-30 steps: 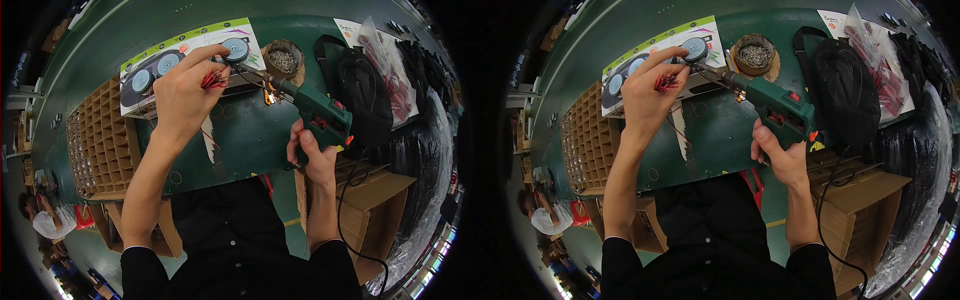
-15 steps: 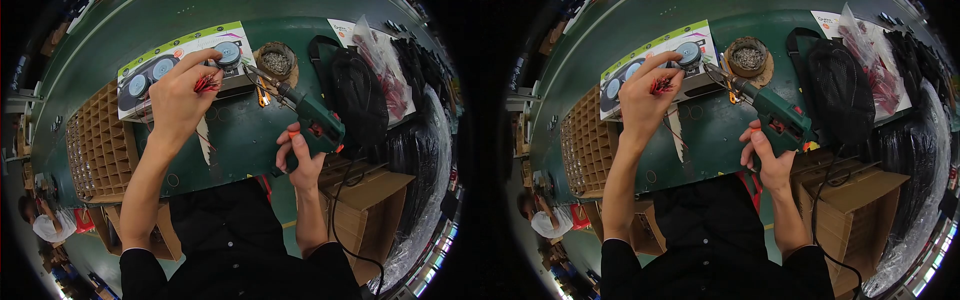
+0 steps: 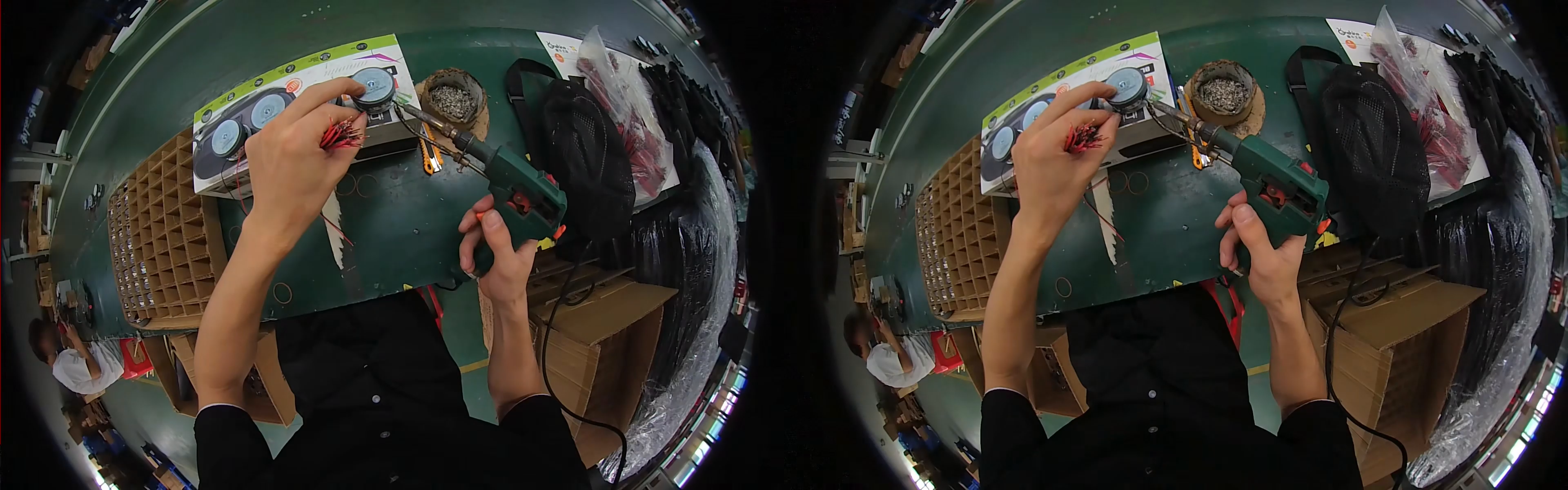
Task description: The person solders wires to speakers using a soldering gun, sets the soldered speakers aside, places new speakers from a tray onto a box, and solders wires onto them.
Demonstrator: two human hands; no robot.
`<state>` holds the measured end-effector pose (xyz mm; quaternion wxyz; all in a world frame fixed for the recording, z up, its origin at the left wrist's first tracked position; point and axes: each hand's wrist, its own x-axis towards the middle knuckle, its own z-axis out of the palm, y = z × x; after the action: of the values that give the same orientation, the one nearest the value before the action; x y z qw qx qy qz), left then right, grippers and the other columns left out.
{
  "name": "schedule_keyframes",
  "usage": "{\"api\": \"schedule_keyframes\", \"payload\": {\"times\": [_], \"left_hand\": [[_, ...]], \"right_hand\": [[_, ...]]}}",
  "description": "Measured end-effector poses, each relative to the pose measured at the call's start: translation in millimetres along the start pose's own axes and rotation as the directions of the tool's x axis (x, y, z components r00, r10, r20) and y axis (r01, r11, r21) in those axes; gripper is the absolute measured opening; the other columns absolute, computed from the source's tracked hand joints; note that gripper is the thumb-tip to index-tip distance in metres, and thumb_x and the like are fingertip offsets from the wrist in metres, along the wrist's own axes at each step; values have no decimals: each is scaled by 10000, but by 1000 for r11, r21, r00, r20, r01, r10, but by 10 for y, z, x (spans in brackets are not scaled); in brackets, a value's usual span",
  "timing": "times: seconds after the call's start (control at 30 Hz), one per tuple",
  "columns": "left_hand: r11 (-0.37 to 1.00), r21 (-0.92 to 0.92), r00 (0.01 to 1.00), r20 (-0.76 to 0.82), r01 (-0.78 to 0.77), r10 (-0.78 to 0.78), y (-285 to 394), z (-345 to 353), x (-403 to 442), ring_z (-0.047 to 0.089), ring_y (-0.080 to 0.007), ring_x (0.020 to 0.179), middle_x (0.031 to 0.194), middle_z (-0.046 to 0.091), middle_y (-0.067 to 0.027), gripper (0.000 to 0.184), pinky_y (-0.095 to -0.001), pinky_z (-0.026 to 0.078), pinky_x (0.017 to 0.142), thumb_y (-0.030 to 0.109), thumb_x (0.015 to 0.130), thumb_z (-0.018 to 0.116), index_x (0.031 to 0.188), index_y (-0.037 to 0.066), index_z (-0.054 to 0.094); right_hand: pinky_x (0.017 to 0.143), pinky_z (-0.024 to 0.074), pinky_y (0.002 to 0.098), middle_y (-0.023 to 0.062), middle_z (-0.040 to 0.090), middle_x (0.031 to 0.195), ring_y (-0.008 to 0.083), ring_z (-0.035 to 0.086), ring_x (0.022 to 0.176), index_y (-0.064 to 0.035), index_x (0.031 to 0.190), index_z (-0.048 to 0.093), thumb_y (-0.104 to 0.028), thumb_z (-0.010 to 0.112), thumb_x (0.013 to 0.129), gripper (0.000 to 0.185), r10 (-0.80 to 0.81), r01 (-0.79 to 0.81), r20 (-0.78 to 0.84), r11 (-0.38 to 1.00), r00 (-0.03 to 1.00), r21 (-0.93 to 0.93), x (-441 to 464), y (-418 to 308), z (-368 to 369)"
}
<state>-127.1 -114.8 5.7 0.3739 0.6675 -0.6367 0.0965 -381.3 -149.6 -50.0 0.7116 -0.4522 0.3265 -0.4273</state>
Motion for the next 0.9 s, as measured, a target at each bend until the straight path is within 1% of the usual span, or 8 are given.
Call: {"api": "schedule_keyframes", "payload": {"times": [0.07,0.13,0.17,0.47,0.57,0.67,0.87,0.9], "left_hand": [[1000,-6,1000,-5,4,-4,14,-6,0,714,-210,801,1084,734,38,79,-302,548,665,97,811,777,860,69,722],[997,-40,997,31,66,-65,54,-22,8,706,-221,780,1065,743,-33,77,-309,552,853,31,819,768,870,1,719],[997,-41,997,30,66,-65,58,-21,7,706,-221,780,1065,743,-33,77,-309,552,853,31,819,768,870,1,719],[999,42,996,86,16,-20,-1,-106,-36,716,-207,811,1112,737,-53,85,-323,574,795,25,842,751,922,2,735],[1000,-27,1000,10,11,-10,-70,-80,-67,718,-231,811,1168,723,12,164,-310,567,706,58,797,789,953,93,752],[998,-48,998,-55,-29,26,-63,-101,-67,711,-234,792,1139,723,-9,201,-314,568,713,56,795,798,988,99,758],[999,-43,995,-95,-9,5,-43,-119,-68,683,-221,738,905,703,-34,191,-306,536,652,72,806,804,988,87,748],[990,-97,991,-74,103,-110,35,-146,-43,680,-219,732,871,695,-37,176,-306,530,643,70,810,801,974,81,739]], "right_hand": [[371,397,260,147,633,829,160,544,443,5,1068,590,-209,645,968,242,-5,5,-6,1000,1000,-2,2,9,2],[372,402,260,147,631,828,160,543,442,7,1067,590,-204,646,967,240,-3,3,-7,1000,1000,16,7,11,-2],[372,402,260,147,631,828,160,543,442,7,1067,590,-204,646,967,240,-3,4,-7,1000,1000,16,7,8,-3],[372,408,261,150,628,825,161,541,441,15,1065,592,-190,640,968,232,-5,5,4,1000,1000,-4,19,-20,-5],[373,405,261,151,625,824,161,538,439,16,1059,595,-181,638,966,222,-8,8,0,1000,1000,-25,31,-39,-6],[374,402,260,150,623,825,161,535,437,18,1055,596,-178,643,963,221,-13,13,-1,999,1000,-30,38,-33,-17],[374,401,260,153,620,838,161,538,445,19,1059,593,-178,651,960,228,-9,9,-5,1000,1000,-22,36,-33,-21],[374,401,260,154,619,839,162,538,445,19,1058,593,-179,650,960,228,-8,8,-4,1000,1000,-19,37,-32,-22]]}}
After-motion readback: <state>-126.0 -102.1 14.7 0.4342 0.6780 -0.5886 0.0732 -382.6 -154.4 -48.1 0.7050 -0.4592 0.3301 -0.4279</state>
